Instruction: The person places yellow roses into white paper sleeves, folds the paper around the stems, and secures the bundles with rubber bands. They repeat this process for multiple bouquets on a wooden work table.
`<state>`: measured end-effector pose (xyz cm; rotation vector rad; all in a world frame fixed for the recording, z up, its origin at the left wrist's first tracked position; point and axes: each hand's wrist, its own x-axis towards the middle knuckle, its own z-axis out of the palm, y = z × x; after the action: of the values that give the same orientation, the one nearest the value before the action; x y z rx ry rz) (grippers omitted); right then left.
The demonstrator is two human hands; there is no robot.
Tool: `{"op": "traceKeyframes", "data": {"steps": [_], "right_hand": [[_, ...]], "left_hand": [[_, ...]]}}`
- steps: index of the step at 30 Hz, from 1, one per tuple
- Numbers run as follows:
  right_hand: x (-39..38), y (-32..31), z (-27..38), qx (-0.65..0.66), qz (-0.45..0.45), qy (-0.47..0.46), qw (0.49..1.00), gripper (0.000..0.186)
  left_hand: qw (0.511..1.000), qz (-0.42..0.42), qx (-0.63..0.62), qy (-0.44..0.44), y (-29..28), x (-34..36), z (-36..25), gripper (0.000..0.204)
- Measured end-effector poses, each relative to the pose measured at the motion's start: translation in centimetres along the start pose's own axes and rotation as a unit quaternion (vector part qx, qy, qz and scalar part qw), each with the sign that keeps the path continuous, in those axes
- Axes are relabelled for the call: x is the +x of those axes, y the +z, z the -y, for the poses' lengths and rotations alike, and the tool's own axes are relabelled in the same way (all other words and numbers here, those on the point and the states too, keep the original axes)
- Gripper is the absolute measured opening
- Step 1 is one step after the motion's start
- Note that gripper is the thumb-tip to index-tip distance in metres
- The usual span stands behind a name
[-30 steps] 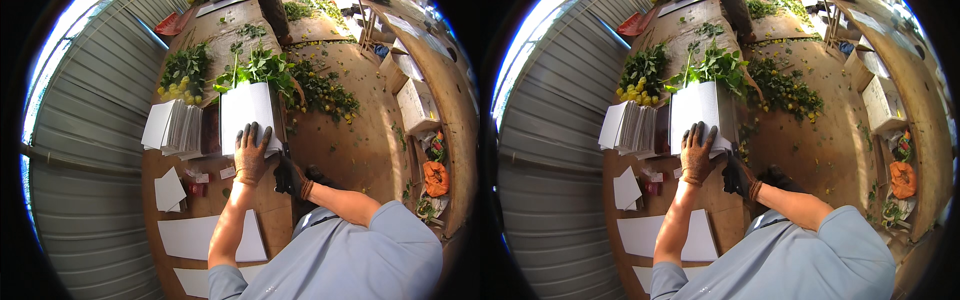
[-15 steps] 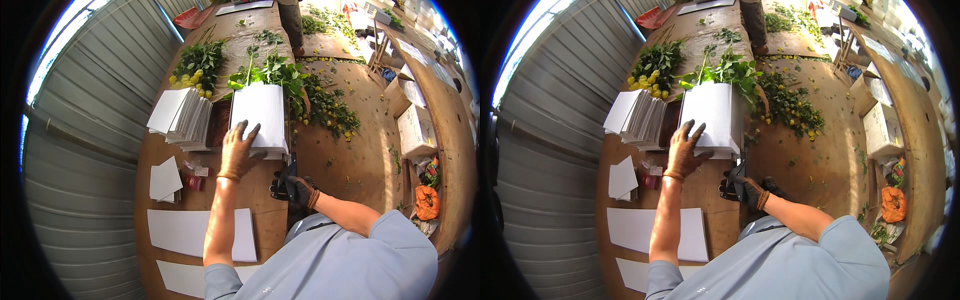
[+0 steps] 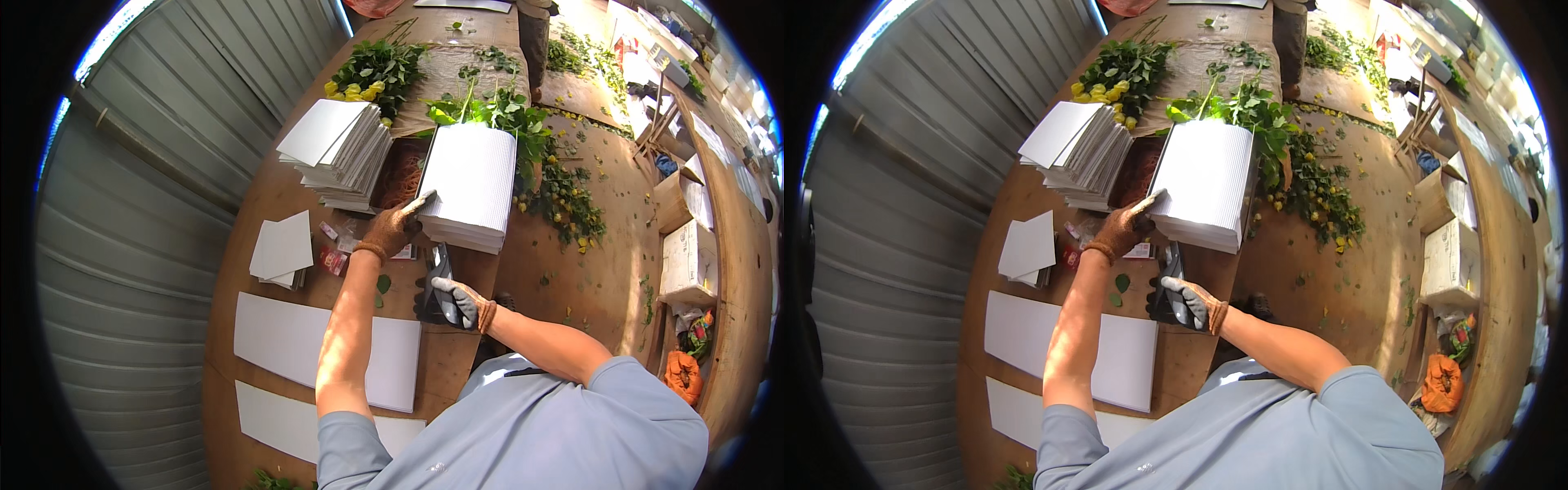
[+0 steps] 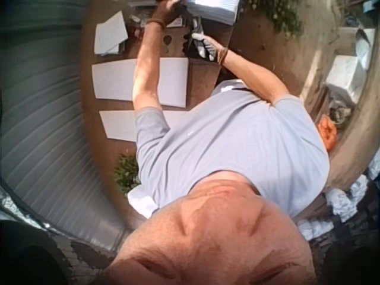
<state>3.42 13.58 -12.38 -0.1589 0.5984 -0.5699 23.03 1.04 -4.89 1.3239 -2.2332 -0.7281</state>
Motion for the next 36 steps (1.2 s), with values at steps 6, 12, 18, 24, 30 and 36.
{"op": "traceKeyframes", "data": {"steps": [6,12,18,24,30,36], "right_hand": [[3.9,5.1,0.7,0.027,0.058,-0.037,0.997,0.038],[5.6,6.7,0.3,0.052,0.079,-0.073,0.993,0.039],[5.1,6.2,0.1,0.058,0.037,-0.08,0.994,0.041],[7.1,7.3,1.1,0.07,0.013,-0.102,0.992,0.045],[9.9,4.4,0.8,0.074,0.106,-0.17,0.977,0.041],[0.0,0.8,0.6,-0.024,0.113,0.026,0.993,0.033]], "left_hand": [[0.999,0.045,-0.001,-0.019,-2.0,0.1,-1.7,0.081],[1.0,0.0,0.0,0.029,-1.2,0.1,-0.6,0.076],[0.999,0.024,0.016,-0.03,-1.1,0.2,-1.3,0.063],[0.998,0.024,0.022,-0.057,-1.5,-0.6,-2.1,0.06],[0.994,0.065,-0.021,-0.089,-1.9,0.9,-2.7,0.065],[0.994,0.029,-0.091,-0.053,-0.9,-0.6,-1.4,0.063]]}}
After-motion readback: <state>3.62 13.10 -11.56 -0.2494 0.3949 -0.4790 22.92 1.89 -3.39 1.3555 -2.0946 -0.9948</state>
